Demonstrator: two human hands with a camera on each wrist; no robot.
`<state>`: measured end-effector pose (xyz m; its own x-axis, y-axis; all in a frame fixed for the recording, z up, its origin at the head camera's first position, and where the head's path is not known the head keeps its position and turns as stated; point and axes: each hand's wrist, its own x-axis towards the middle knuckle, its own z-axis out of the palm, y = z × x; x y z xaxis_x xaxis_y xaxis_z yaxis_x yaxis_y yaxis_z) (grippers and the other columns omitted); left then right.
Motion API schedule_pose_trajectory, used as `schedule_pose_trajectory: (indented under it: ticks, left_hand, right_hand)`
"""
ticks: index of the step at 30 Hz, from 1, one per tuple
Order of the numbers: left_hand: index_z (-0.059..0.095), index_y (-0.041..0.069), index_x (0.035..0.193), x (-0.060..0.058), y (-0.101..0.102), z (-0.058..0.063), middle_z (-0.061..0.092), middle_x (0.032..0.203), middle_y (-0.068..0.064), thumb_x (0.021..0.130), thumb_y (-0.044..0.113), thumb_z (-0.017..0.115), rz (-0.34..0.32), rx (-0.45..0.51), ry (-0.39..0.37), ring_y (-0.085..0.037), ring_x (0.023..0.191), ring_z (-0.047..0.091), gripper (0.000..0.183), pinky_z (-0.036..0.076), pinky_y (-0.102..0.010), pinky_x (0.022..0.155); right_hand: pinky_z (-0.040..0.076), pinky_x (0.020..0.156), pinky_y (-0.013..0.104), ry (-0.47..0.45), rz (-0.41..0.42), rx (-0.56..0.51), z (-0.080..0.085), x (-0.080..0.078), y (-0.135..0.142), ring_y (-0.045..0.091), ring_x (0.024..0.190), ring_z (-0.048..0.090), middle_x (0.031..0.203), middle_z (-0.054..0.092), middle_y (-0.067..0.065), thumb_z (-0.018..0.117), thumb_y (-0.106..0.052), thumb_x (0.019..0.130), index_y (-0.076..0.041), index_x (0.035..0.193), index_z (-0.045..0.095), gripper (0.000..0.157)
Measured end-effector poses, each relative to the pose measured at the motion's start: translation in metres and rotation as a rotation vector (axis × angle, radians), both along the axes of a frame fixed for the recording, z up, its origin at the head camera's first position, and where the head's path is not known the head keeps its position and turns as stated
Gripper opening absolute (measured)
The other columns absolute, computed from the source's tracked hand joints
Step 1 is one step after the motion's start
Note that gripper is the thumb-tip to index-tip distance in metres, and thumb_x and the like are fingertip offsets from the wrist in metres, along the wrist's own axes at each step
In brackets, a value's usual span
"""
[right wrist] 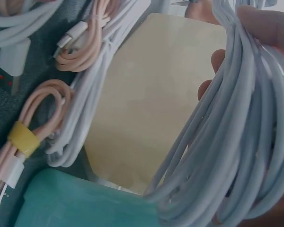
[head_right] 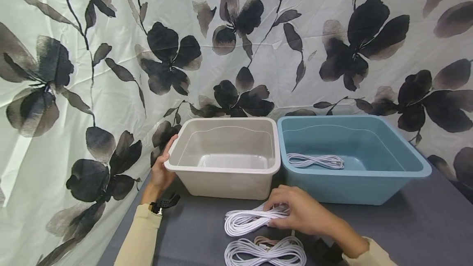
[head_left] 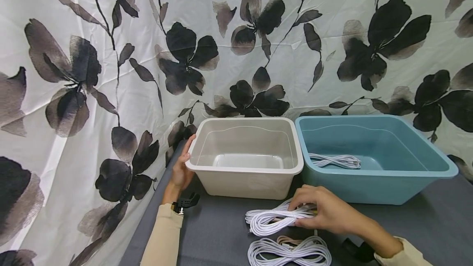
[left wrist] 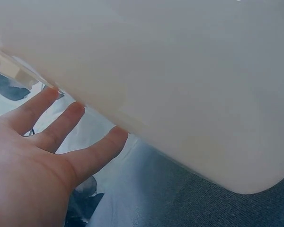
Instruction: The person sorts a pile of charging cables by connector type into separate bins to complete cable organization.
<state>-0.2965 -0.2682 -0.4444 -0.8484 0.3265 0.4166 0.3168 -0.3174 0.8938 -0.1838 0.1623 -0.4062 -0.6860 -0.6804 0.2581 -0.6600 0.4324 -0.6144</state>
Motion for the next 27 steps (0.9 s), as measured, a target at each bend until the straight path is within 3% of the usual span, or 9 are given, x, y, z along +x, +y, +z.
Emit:
schedule_pose_trajectory:
  ticks: [17,23,27]
  left_hand:
    - [0.009,0.023,0.155,0.0,-0.002,-0.001,0.007,0.162,-0.009,0.094,0.028,0.031,0.005,0.003,-0.011,-0.042,0.14,0.011,0.066,0.033,-0.039,0.103]
    - [0.007,0.022,0.156,-0.001,-0.004,-0.001,0.006,0.162,-0.01,0.094,0.027,0.03,-0.001,-0.007,-0.005,-0.042,0.141,0.012,0.066,0.031,-0.042,0.105]
    - [0.006,0.02,0.156,-0.001,-0.005,-0.001,0.004,0.162,-0.012,0.094,0.027,0.029,-0.01,-0.014,0.002,-0.04,0.141,0.014,0.066,0.029,-0.045,0.107]
  right_hand:
    - [0.046,0.069,0.024,0.05,0.059,-0.103,0.033,0.002,0.007,0.004,0.083,0.056,0.096,0.065,-0.014,0.076,-0.028,0.08,-0.029,0.102,0.07,0.023]
    - [0.048,0.069,0.025,0.028,0.001,-0.074,0.047,0.005,0.01,0.005,0.085,0.057,0.097,0.065,-0.015,0.076,-0.029,0.081,-0.029,0.101,0.069,0.022]
    - [0.049,0.069,0.025,0.063,-0.038,-0.067,0.055,0.007,0.012,0.004,0.086,0.057,0.097,0.064,-0.016,0.077,-0.028,0.08,-0.031,0.1,0.069,0.022]
